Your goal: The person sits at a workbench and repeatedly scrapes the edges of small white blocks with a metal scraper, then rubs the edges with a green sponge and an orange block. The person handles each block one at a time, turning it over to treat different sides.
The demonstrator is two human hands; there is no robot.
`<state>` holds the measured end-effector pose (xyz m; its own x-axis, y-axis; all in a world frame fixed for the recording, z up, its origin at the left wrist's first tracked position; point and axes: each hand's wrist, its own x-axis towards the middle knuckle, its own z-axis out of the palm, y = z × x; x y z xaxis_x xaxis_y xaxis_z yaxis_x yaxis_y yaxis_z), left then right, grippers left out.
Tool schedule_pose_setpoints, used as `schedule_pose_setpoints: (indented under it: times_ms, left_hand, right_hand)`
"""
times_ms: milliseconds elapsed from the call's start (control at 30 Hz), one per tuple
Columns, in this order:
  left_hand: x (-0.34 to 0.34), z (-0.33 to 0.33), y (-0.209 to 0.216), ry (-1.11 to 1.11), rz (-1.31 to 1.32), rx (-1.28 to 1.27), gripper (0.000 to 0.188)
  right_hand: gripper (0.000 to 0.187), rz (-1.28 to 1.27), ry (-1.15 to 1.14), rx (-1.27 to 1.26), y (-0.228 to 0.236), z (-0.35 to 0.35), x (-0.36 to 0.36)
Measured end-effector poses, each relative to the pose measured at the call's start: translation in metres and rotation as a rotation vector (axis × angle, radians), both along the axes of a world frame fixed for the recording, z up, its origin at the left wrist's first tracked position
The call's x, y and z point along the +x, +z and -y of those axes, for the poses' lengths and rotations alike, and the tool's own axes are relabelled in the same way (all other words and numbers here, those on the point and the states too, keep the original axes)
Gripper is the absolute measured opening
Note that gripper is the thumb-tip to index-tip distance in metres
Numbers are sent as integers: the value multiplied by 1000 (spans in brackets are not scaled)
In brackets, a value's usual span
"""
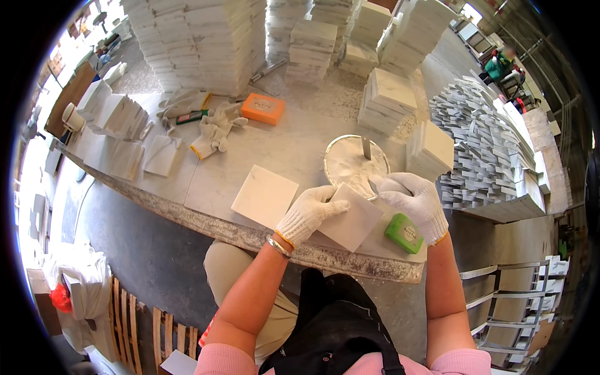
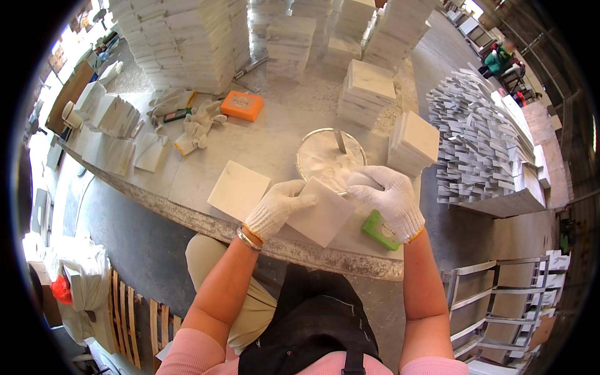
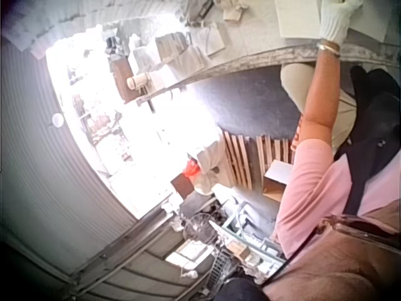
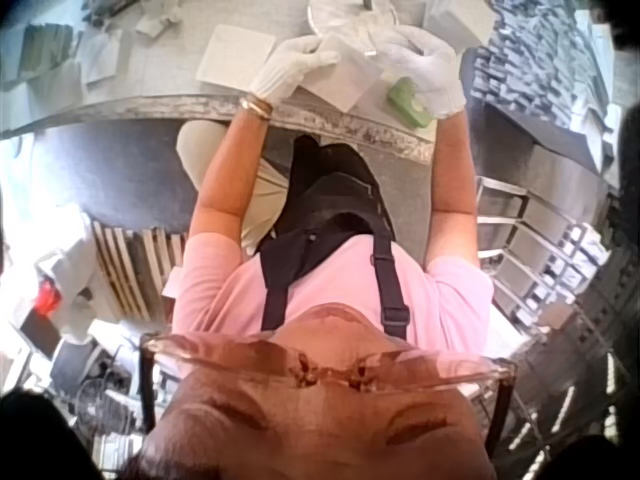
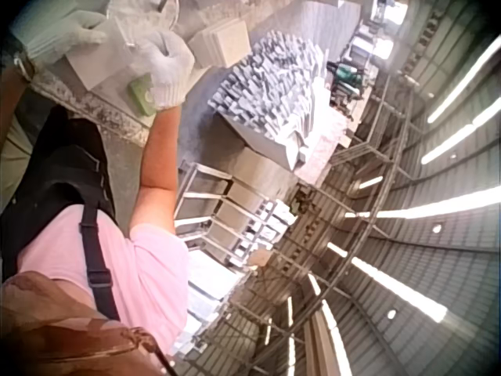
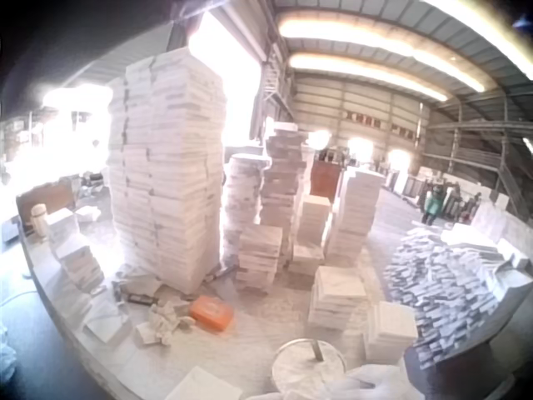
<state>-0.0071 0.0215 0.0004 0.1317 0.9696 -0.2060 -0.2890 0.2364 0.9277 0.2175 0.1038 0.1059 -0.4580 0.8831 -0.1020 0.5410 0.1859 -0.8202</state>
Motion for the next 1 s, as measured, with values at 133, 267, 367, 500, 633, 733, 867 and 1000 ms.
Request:
schedule_pose_setpoints:
  times_ms: [133, 267, 367, 500, 633, 733, 867, 1000]
  left_hand:
    - [0, 0, 13, -5, -105, -26, 37]
    - [0, -3, 9, -12, -152, 2, 36]
    - [4, -2, 10, 10, -67, -6, 35]
    - [6, -2, 8, 26, -60, -41, 35]
    - [10, -3, 10, 19, -16, -52, 37]
    - [8, -1, 8, 22, -16, -65, 39]
    - [9, 1, 3, 31, 40, -75, 41]
    - [2, -1, -9, 34, 72, -66, 40]
  right_hand:
    - [40, -184, -143, 1, -7, -14, 15]
    - [37, -351, -252, 79, -28, -37, 37]
    - [39, -270, -304, 60, -46, -49, 45]
    - [40, -54, -265, 108, -69, -55, 53]
    - [36, 110, -252, 124, -77, -54, 60]
    - [37, 140, -263, 195, -57, -45, 56]
    - [35, 28, -392, 366, -49, -23, 68]
    - [33, -99, -374, 135, -17, 32, 63]
